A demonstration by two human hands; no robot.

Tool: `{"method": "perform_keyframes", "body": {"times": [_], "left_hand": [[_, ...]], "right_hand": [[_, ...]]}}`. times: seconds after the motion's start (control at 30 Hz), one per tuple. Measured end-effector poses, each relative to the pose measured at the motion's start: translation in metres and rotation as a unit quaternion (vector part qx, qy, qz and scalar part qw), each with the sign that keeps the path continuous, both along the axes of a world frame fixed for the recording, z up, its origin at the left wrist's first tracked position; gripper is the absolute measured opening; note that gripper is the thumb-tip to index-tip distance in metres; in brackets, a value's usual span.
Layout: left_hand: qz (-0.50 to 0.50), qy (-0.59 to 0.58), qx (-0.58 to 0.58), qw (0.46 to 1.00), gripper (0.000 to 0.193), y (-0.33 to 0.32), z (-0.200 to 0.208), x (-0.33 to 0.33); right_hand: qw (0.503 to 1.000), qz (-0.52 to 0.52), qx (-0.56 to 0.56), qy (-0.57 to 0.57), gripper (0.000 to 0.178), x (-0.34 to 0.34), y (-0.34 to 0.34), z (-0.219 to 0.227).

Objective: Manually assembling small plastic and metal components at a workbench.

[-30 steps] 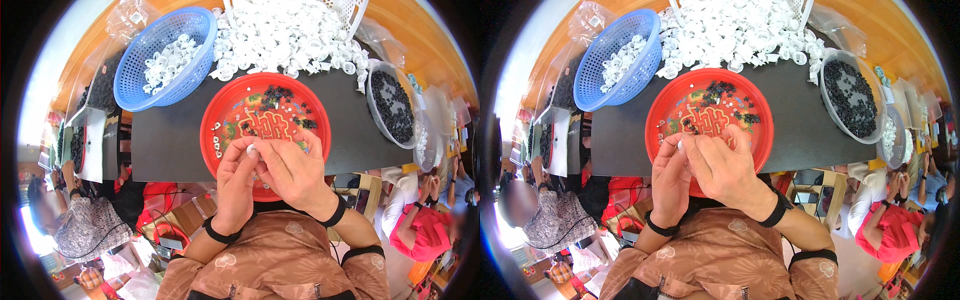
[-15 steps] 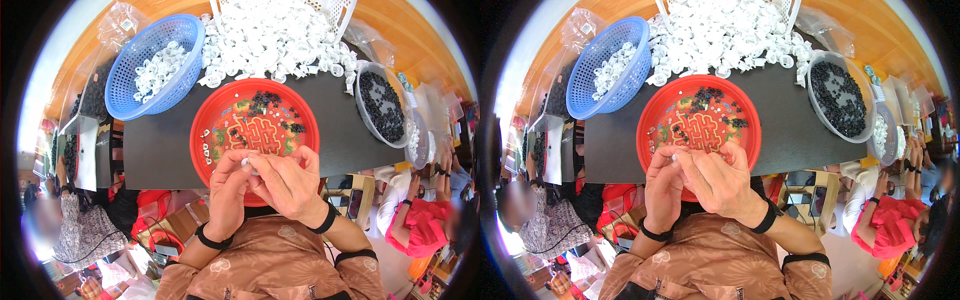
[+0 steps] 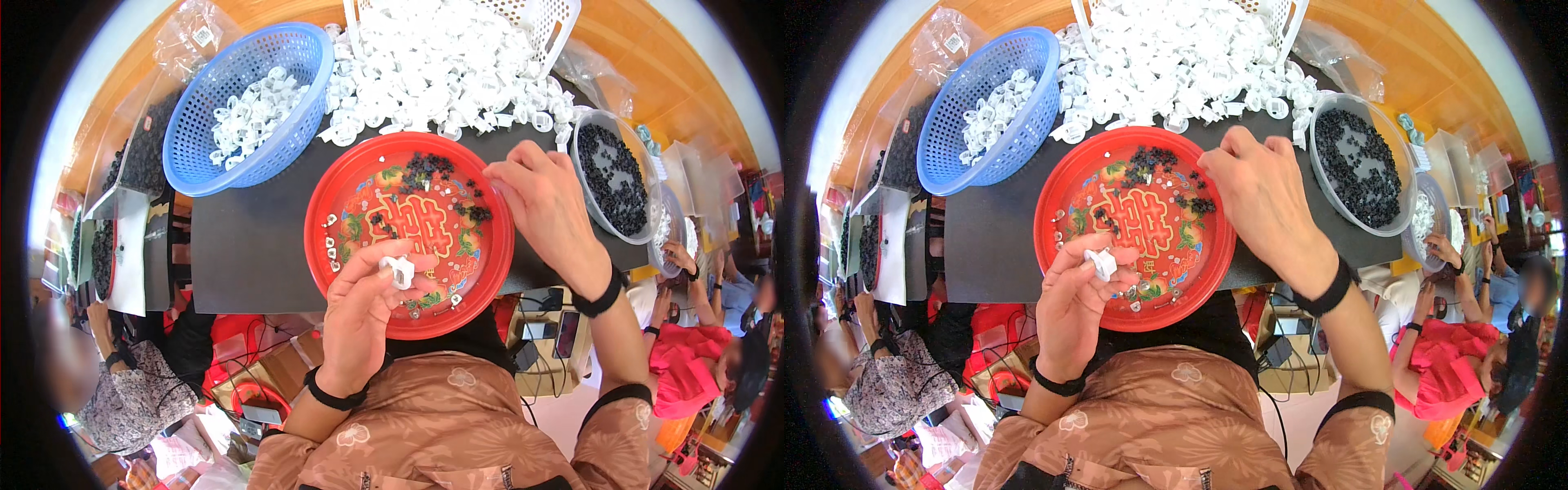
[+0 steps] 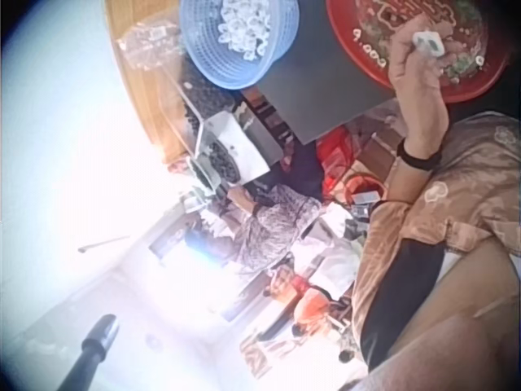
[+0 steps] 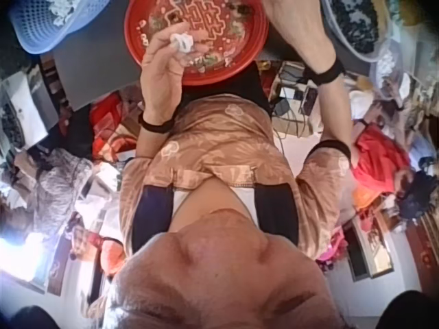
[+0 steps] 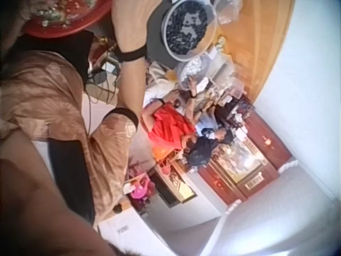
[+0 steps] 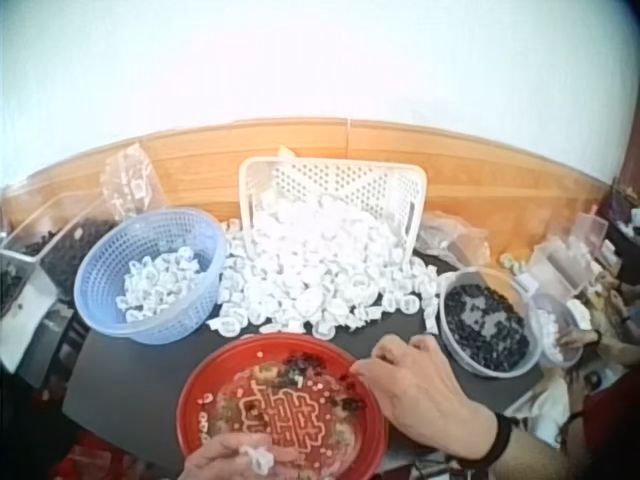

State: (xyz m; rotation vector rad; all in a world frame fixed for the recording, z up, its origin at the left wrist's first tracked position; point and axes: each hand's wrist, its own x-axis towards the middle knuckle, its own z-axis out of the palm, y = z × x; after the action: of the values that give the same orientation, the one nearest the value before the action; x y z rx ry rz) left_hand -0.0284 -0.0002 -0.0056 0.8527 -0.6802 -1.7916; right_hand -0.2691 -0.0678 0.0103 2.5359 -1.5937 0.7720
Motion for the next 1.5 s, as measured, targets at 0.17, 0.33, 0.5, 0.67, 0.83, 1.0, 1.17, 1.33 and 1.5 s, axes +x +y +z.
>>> {"method": "perform_keyframes", "body": {"times": [0.17, 0.33, 0.5, 0.67, 0.83, 1.0, 1.17, 1.33, 1.5], "left_hand": [[-0.006, 0.019, 0.009, 1.0, 0.034, 0.0, 0.003, 0.003], [-0.021, 0.036, 0.006, 0.999, 0.032, 0.001, -0.004, 0.011], [-0.021, 0.055, 0.012, 0.998, 0.031, -0.001, -0.002, 0.008], [-0.019, 0.011, 0.005, 1.0, 0.024, -0.003, -0.004, 0.003], [0.034, -0.162, -0.091, 0.982, 0.023, 0.003, -0.004, -0.005], [0.088, -0.383, -0.29, 0.873, 0.026, -0.003, -0.003, -0.01], [0.115, -0.418, -0.352, 0.83, 0.021, -0.001, -0.003, -0.012], [0.116, -0.373, -0.324, 0.862, 0.016, -0.001, -0.01, -0.008], [0.066, -0.127, -0.044, 0.989, 0.012, 0.001, -0.004, -0.006]], "right_hand": [[0.994, 0.033, 0.016, 0.104, 0.01, 0.0, -0.027, -0.012], [0.975, 0.084, 0.005, 0.206, 0.013, 0.009, -0.036, -0.017], [0.965, 0.114, -0.019, 0.237, 0.014, 0.009, -0.039, -0.018], [0.957, 0.134, -0.026, 0.255, 0.015, 0.006, -0.041, -0.02], [0.987, 0.148, 0.055, 0.027, 0.009, 0.017, -0.028, -0.013], [0.832, 0.115, 0.465, -0.28, 0.014, 0.03, -0.002, 0.018], [0.66, 0.106, 0.61, -0.426, 0.018, 0.034, 0.007, 0.022], [0.664, 0.094, 0.581, -0.461, 0.017, 0.038, 0.018, 0.019], [0.846, 0.064, 0.403, -0.344, 0.009, 0.042, 0.033, 0.025]]}}
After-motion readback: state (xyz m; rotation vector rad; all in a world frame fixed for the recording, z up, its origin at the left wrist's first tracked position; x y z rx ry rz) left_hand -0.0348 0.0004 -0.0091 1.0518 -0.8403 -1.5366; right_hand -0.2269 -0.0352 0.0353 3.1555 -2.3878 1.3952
